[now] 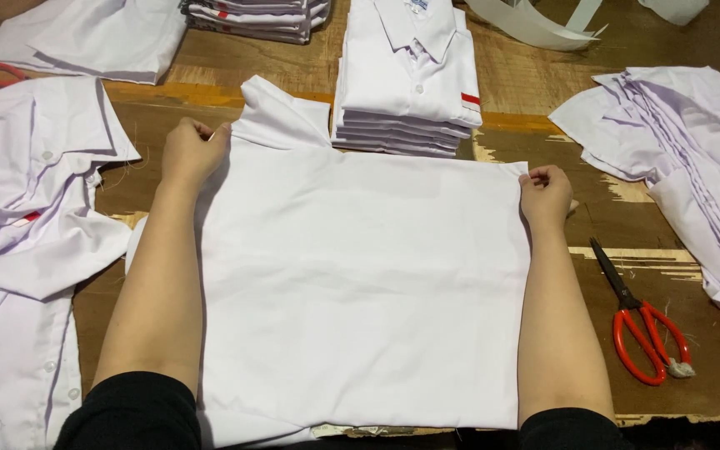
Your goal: Folding a white collared shirt and buttoning the top button on a wooden table in a garment factory.
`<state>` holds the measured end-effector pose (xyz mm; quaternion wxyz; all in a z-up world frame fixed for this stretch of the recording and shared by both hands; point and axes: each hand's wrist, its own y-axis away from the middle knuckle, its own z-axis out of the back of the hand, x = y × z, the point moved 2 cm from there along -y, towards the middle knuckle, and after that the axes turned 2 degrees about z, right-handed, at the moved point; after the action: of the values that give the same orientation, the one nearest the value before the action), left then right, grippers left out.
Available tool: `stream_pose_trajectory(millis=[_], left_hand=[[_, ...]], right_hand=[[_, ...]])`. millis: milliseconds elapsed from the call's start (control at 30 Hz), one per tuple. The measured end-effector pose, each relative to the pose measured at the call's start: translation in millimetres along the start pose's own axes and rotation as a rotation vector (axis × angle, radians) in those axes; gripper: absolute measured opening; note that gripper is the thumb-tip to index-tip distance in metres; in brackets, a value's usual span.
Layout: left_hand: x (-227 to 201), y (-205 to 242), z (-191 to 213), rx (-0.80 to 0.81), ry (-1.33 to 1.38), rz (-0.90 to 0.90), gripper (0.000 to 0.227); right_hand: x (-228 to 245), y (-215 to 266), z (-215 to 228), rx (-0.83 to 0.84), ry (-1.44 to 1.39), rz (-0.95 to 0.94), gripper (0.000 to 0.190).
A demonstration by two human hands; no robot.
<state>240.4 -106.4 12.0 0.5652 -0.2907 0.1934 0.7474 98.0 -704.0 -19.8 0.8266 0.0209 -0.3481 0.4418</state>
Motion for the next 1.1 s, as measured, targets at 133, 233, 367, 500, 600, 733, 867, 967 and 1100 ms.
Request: stream_pose_trajectory(millis=[133, 233, 367, 500, 600, 733, 867, 967, 1100], left_hand=[[16, -8, -7, 0.086, -0.101, -0.038, 0.039], [16, -8, -11, 0.037, -0.084, -0.119, 0.034], [20, -11, -12, -0.088, -0.128, -0.181, 0.035], [26, -13, -17, -0.132, -0.148, -0.234, 0.037], [23, -9, -15, -0.134, -0.152, -0.244, 0.038], [29, -15, -16, -0.148, -0.144, -0.241, 0.045], [34, -17, -13, -0.105, -0.07, -0.21, 0.029], [27, -16, -10, -0.072, -0.109, -0.202, 0.018], [23, -12, -7, -0.065, -0.149, -0.196, 0.019]], right_hand=[[-5, -5, -7, -0.023, -0.1, -0.022, 0.011], [-8, -7, -10, -0.026, -0.134, 0.067, 0.009], [0, -2, -5, 0.0, -0.013, 0.118, 0.007], [9, 6, 0, -0.015, -0.009, 0.13, 0.007], [12, 6, 1, -0.02, -0.032, 0.119, 0.006], [-1, -4, 1, -0.021, -0.034, 0.067, 0.005], [-17, -12, 1, 0.05, 0.139, -0.018, 0.024], [-17, -14, 0, 0.086, 0.164, -0.003, 0.019], [-29, -20, -10, 0.083, 0.139, 0.019, 0.009]])
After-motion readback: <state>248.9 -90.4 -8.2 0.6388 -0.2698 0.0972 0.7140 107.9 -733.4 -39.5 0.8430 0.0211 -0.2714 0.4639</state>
